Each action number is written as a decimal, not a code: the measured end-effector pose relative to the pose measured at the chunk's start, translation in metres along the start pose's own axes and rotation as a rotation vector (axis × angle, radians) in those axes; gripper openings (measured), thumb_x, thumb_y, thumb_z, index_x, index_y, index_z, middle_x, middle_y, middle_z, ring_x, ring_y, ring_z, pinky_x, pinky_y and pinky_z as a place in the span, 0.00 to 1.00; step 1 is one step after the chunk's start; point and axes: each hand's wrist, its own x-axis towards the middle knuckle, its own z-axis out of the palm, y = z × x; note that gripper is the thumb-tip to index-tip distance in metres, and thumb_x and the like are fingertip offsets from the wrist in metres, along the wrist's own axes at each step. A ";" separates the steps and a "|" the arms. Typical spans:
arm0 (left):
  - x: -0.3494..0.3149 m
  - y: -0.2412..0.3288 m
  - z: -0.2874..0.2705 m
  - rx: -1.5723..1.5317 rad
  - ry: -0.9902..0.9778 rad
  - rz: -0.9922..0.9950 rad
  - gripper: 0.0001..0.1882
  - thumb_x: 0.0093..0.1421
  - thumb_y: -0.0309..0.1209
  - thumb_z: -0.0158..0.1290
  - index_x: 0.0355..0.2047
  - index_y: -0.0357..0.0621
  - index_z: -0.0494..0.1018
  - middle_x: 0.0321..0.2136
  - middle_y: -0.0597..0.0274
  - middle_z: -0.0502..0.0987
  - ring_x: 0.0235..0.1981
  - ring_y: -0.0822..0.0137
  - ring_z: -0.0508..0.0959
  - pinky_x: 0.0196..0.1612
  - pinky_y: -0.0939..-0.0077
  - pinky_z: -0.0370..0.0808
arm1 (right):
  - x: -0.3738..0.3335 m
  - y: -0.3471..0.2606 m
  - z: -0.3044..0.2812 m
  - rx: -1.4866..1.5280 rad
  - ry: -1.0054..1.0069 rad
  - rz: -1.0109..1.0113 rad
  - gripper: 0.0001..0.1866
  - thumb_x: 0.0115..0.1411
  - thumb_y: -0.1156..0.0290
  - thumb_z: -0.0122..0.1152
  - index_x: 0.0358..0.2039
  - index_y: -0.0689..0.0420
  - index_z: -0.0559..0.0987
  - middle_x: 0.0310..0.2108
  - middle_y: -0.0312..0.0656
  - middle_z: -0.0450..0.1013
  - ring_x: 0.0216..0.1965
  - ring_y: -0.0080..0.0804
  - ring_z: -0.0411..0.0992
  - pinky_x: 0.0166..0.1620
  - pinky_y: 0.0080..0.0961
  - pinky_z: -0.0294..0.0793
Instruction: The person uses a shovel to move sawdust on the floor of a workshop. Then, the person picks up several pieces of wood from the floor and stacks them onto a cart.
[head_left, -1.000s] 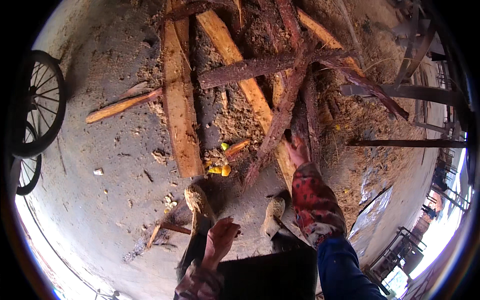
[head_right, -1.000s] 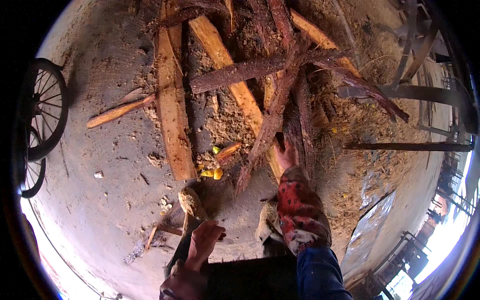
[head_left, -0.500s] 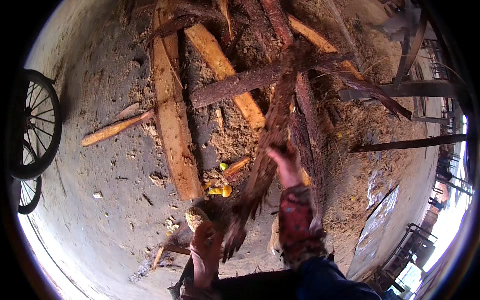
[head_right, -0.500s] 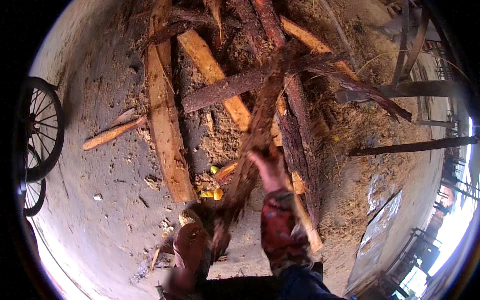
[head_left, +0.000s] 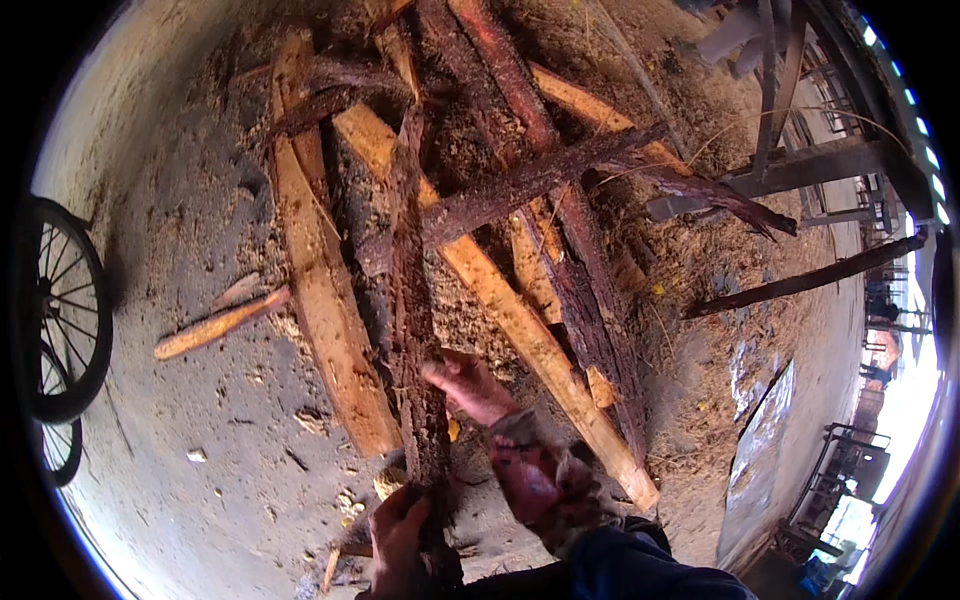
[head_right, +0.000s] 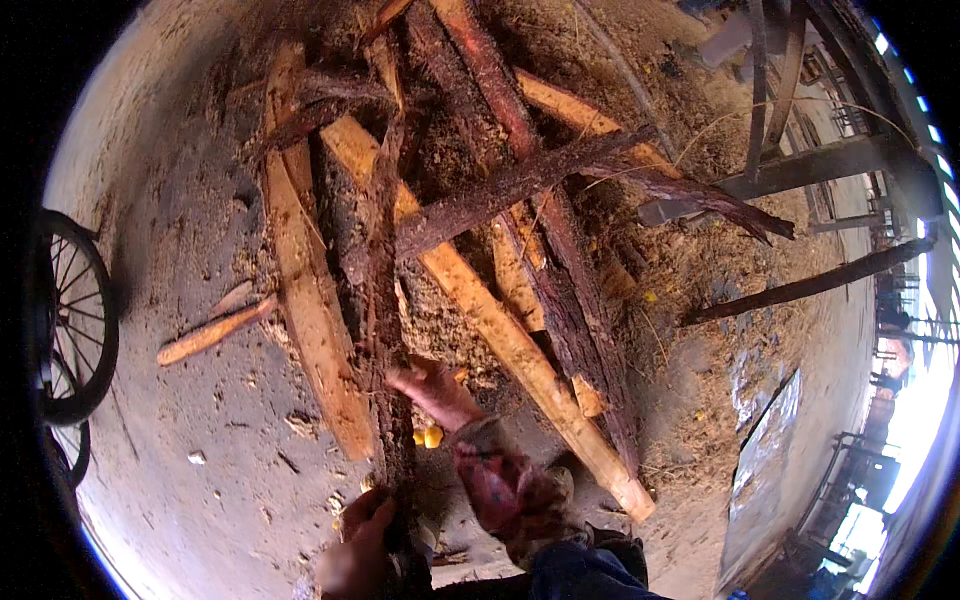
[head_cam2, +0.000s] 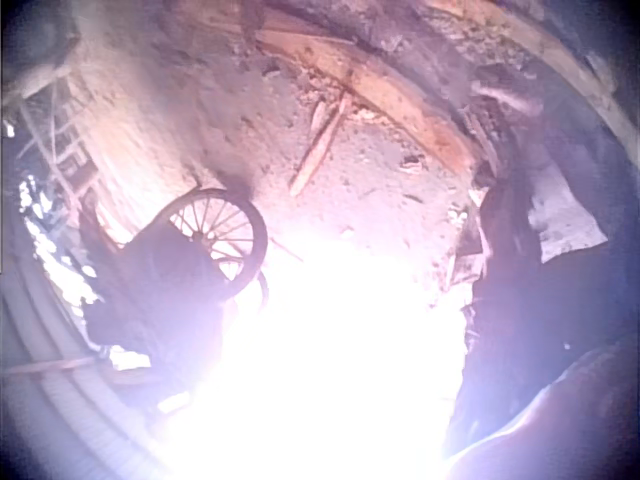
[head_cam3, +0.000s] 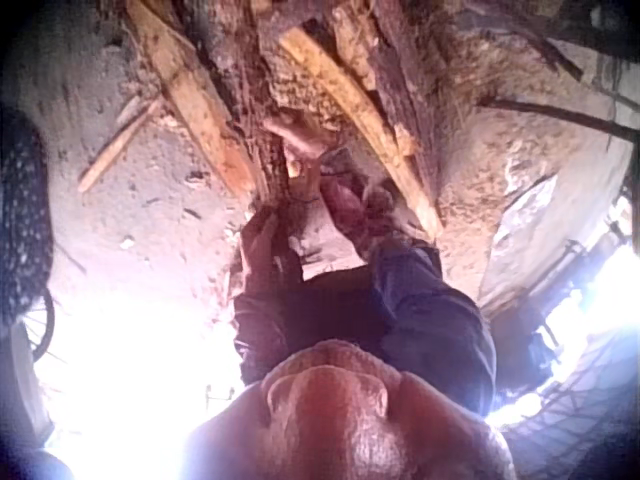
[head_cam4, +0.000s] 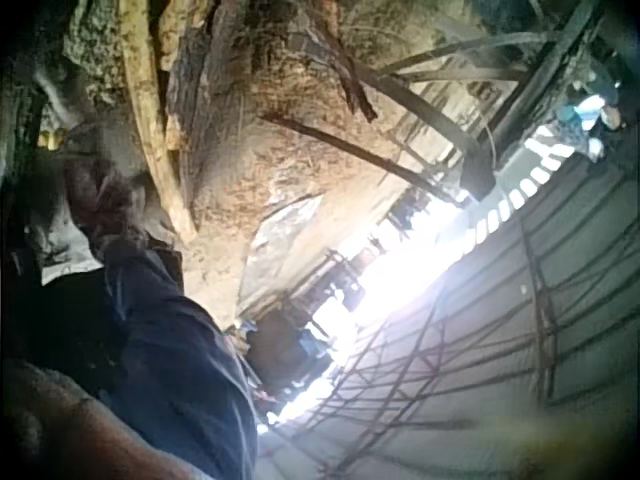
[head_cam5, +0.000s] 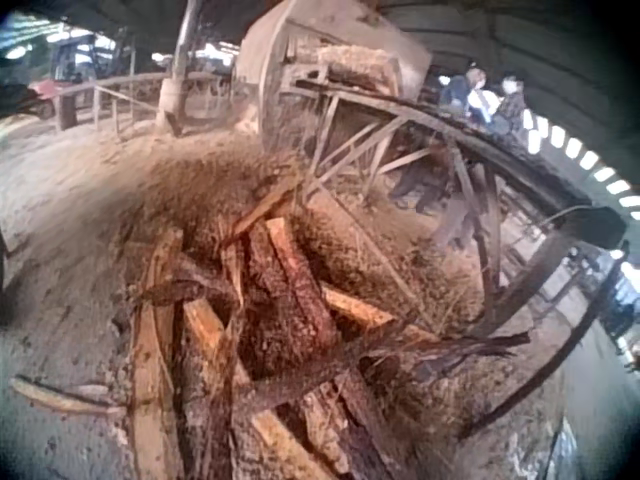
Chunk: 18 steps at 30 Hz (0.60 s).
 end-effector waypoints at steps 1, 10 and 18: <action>0.001 0.004 -0.004 -0.022 0.012 -0.020 0.17 0.56 0.27 0.52 0.45 0.33 0.71 0.34 0.62 0.77 0.33 0.73 0.75 0.38 0.80 0.71 | 0.012 -0.007 -0.001 0.070 0.051 0.000 0.29 0.54 0.51 0.63 0.46 0.62 0.72 0.34 0.39 0.72 0.32 0.26 0.69 0.34 0.24 0.71; 0.013 0.008 -0.017 -0.055 0.032 -0.049 0.16 0.55 0.23 0.52 0.45 0.33 0.71 0.34 0.61 0.77 0.34 0.73 0.76 0.38 0.81 0.72 | 0.134 -0.045 -0.099 0.162 0.450 0.030 0.34 0.58 0.53 0.58 0.57 0.60 0.61 0.47 0.49 0.70 0.42 0.37 0.72 0.44 0.34 0.76; 0.010 0.007 -0.025 -0.078 0.114 -0.003 0.15 0.55 0.23 0.52 0.44 0.33 0.71 0.34 0.61 0.77 0.34 0.73 0.76 0.38 0.81 0.72 | 0.206 -0.034 -0.121 0.529 0.464 -0.222 0.45 0.53 0.65 0.66 0.61 0.62 0.45 0.41 0.45 0.68 0.38 0.43 0.72 0.38 0.37 0.78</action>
